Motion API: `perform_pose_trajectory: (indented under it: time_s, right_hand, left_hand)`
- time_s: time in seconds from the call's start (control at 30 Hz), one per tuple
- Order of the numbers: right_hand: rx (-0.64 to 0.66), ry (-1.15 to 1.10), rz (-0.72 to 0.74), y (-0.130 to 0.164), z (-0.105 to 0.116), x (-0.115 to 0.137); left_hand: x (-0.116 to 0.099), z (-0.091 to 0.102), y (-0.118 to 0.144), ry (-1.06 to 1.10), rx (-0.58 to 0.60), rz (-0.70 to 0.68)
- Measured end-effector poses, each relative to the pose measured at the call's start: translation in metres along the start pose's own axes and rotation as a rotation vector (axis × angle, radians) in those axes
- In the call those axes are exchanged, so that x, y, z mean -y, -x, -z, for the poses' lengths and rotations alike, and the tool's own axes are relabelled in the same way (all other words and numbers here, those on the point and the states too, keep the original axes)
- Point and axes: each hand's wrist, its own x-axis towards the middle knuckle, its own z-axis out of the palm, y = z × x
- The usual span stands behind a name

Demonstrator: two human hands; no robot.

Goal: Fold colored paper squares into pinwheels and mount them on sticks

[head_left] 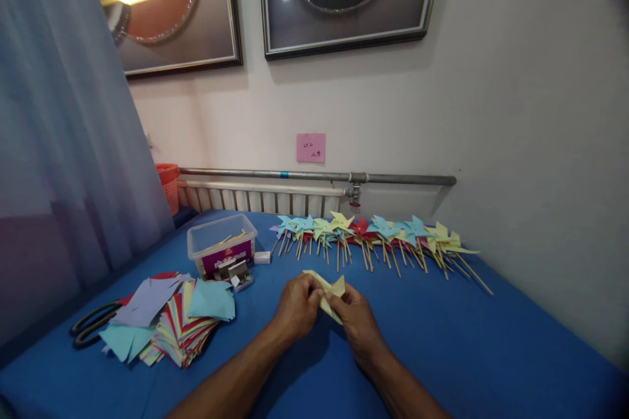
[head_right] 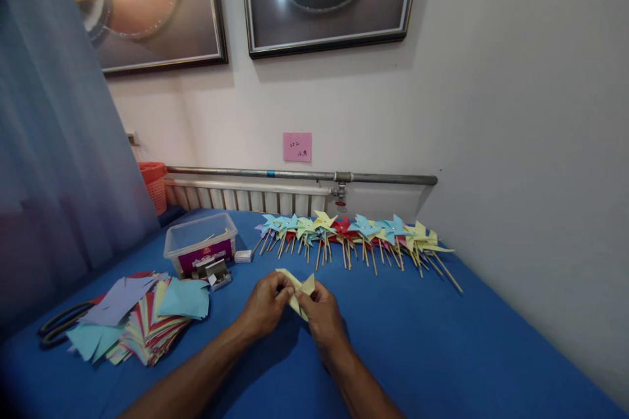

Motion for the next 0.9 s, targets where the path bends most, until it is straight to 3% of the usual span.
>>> perform_pose_trajectory:
  time_s: [0.33,0.9]
  right_hand:
    - [-0.019,0.011,-0.005,-0.011,0.004,-0.018]
    - [-0.023,0.056,0.003,-0.008,0.0,-0.018]
  left_hand:
    - [0.0,-0.001,0.0,-0.006,-0.009,0.051]
    - [-0.001,0.0,-0.001,-0.06,0.001,0.067]
